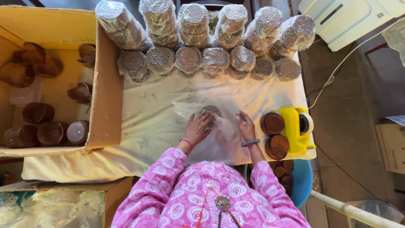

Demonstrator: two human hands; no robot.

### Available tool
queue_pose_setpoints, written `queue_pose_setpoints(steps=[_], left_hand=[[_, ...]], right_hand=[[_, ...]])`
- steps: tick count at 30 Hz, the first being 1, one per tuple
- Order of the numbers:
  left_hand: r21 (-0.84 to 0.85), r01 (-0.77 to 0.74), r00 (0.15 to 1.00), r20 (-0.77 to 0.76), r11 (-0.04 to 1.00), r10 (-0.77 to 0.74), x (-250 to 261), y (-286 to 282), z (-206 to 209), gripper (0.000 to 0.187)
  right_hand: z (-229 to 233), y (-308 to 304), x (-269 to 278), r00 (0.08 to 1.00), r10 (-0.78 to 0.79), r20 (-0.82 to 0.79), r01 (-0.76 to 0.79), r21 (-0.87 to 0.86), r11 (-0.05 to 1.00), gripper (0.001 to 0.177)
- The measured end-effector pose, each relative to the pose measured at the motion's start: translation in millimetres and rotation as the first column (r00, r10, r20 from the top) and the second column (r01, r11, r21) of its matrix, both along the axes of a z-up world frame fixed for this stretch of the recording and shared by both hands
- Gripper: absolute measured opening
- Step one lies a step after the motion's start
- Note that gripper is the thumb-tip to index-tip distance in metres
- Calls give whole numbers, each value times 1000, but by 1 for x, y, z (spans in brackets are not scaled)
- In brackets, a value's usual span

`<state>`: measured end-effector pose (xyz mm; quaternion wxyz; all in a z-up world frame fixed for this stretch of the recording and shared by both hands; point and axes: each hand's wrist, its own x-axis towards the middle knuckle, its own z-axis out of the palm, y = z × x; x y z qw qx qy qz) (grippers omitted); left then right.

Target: The person wipes small clay cups with a cloth and then places them into plastic bags for packaging.

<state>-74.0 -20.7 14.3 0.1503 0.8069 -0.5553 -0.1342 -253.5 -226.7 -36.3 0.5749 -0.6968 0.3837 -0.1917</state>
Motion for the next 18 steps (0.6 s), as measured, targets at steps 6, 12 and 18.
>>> queue_pose_setpoints(steps=[6, 12, 18], left_hand=[[82, -11, 999, 42, 997, 8, -3, -13, 42, 69], [152, -19, 993, 114, 988, 2, -7, -28, 30, 65], [205, -38, 992, 126, 978, 12, -13, -32, 26, 65]], right_hand=[[50, 37, -19, 951, 228, -208, -296, -410, 863, 86], [20, 13, -37, 945, 71, -320, -223, -469, 855, 33], [57, -40, -71, 948, -191, -256, 63, -436, 898, 21]])
